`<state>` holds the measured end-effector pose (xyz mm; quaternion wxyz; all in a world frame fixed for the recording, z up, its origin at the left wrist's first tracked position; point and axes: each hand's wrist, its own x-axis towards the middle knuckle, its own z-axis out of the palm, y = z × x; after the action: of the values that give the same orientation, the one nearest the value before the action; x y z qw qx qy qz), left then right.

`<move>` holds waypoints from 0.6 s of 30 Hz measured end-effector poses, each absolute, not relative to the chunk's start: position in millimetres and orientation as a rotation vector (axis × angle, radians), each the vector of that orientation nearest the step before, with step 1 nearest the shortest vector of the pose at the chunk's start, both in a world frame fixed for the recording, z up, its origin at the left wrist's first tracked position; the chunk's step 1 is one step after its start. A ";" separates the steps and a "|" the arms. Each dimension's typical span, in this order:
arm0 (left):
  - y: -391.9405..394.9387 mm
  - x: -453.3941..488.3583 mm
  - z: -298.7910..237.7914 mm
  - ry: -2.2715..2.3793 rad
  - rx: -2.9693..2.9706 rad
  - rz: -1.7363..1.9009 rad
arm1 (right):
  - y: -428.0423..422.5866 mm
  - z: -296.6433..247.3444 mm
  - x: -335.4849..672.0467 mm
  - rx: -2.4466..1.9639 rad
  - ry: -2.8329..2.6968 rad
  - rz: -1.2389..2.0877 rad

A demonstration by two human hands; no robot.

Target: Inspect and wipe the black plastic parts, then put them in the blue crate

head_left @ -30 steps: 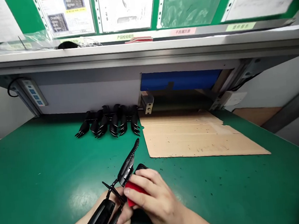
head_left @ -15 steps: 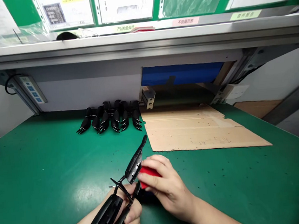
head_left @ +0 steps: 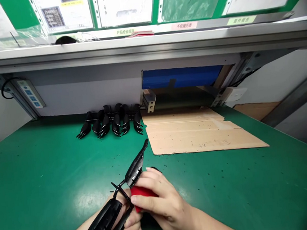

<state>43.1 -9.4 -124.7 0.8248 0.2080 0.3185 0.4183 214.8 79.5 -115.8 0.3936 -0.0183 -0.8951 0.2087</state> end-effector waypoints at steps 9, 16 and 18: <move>-10.7 39.9 -120.6 0.616 0.456 0.915 | 93.5 -108.6 226.3 -0.312 -2.188 0.480; -4.5 39.3 -132.6 0.488 0.591 1.008 | 74.7 -109.2 222.6 -0.429 -1.858 1.024; -3.1 40.0 -136.7 0.515 0.626 1.025 | 67.2 -110.1 218.8 -0.396 -1.867 1.126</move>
<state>40.0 -3.1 -136.7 0.7941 0.2911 0.2397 0.4766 218.8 67.2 -110.1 0.4462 -0.1597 -0.7540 0.4548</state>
